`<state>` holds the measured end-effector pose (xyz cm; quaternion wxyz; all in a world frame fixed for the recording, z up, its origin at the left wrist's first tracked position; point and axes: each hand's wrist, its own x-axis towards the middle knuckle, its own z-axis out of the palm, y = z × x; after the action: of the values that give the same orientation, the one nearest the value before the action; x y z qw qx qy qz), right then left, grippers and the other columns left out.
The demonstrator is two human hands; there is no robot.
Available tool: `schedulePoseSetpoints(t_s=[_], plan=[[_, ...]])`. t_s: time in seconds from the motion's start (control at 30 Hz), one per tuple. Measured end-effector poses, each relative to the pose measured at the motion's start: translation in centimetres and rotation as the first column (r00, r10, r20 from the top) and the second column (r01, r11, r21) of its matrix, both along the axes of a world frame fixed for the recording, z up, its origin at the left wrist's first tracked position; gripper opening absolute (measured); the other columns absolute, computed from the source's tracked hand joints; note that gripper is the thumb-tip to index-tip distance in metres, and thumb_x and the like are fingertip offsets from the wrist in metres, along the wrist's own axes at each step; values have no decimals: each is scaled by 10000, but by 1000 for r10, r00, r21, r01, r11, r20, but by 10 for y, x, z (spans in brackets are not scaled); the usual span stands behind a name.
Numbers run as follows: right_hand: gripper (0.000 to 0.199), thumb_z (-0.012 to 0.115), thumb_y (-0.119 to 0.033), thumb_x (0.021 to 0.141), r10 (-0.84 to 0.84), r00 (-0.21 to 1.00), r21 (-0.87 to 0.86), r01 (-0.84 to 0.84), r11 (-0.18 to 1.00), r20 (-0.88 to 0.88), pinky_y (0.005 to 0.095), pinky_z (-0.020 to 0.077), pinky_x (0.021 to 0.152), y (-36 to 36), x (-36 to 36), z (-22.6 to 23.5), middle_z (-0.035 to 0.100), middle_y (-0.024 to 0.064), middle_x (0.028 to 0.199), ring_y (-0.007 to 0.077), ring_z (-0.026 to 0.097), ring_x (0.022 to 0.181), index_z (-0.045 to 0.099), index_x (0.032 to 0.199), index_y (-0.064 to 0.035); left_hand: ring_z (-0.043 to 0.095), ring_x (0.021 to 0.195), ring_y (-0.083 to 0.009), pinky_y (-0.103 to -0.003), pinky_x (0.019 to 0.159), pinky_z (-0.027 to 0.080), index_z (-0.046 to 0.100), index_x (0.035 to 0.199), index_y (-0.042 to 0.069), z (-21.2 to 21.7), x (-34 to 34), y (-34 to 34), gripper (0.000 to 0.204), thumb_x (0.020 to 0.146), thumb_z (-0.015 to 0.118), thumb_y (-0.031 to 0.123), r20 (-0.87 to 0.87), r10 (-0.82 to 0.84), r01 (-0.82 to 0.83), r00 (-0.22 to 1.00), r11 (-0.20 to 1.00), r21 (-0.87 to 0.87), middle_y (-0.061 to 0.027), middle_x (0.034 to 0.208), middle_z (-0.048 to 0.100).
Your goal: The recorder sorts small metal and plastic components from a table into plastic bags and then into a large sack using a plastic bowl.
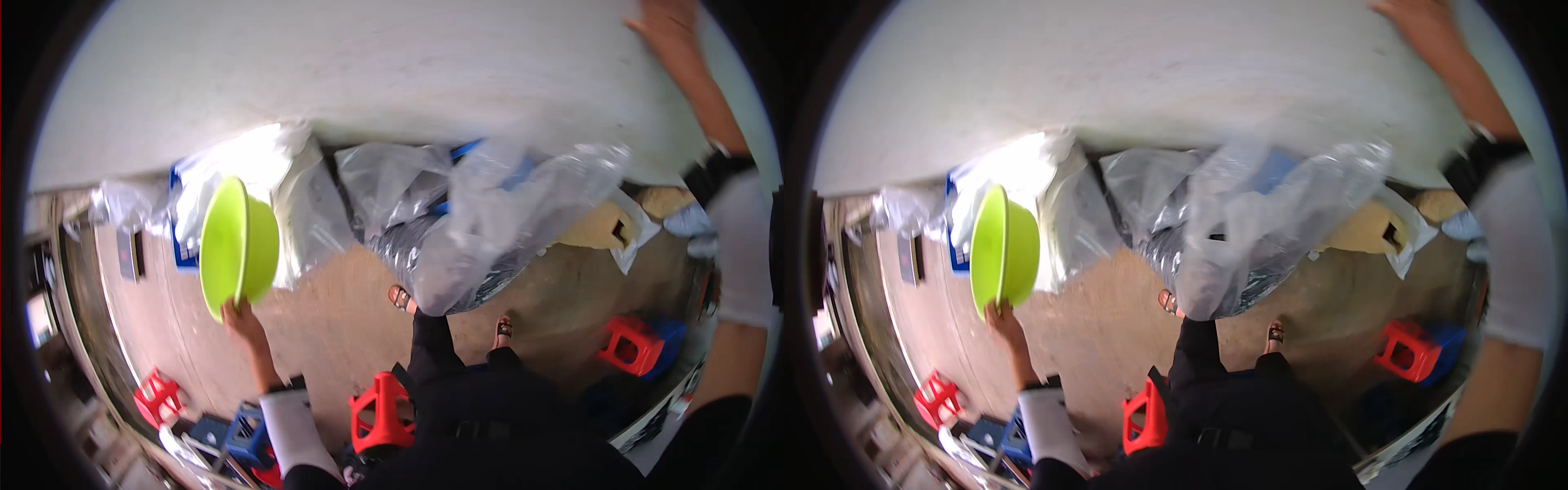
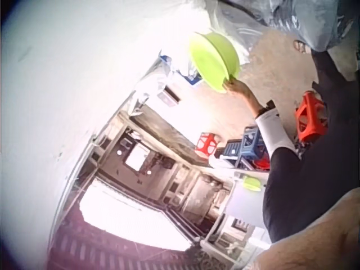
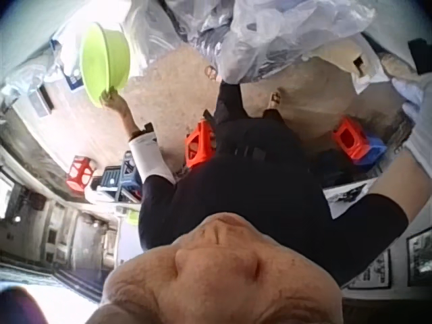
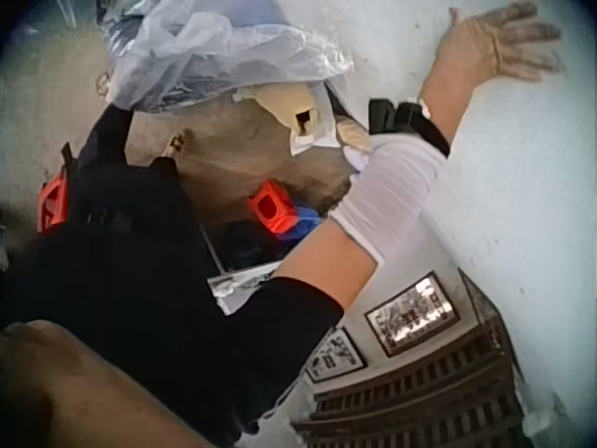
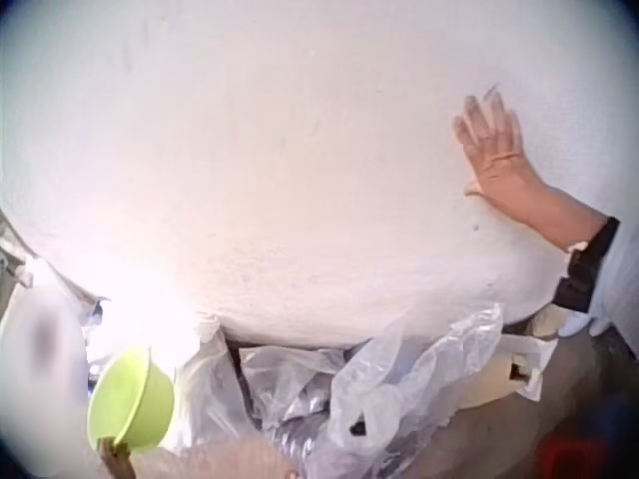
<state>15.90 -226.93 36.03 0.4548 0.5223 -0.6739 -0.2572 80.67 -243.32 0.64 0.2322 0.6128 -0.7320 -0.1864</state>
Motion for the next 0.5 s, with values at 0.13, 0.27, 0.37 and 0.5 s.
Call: schedulePoseSetpoints(t_s=[0.13, 0.27, 0.37, 0.5], plan=[[943, 765, -359, 689, 223, 694, -167, -148, 975, 684, 510, 303, 1011, -8, 39, -34, 249, 205, 1423, 408, 271, 1249, 263, 1424, -48, 570, 773, -242, -321, 648, 484, 608, 955, -8, 118, -10, 98, 196, 776, 647, -78, -88, -39, 22, 995, 981, -191, -117, 867, 585], [787, 637, -345, 834, 454, -40, -455, -115, 883, 890, 469, 265, 1095, 104, 133, -74, 218, 239, 1492, 369, 242, 1372, 245, 1424, -2, 586, 782, -310, -390, 695, 484, 601, 901, -41, 193, -78, 201, 130, 783, 633, -83, 18, -317, 287, 948, 831, -477, -149, 831, 597], [982, 636, -459, 825, 453, -262, -465, 20, 885, 852, 453, 287, 1085, 261, 169, -91, 141, 311, 1477, 427, 275, 1333, 83, 1432, 79, 596, 800, -331, -417, 724, 484, 604, 895, -12, 249, -153, 304, 84, 816, 597, -37, 138, -454, 455, 880, 725, -517, -146, 855, 604], [961, 583, -524, 861, 525, -812, -2, 543, 840, 255, 394, 447, 930, 452, 173, -112, 163, 253, 1495, 343, 341, 1316, 54, 1455, 16, 633, 738, -287, -374, 651, 523, 649, 856, 54, 284, -230, 420, 89, 899, 611, 122, 286, -749, 735, 598, 369, -569, -97, 847, 653]])
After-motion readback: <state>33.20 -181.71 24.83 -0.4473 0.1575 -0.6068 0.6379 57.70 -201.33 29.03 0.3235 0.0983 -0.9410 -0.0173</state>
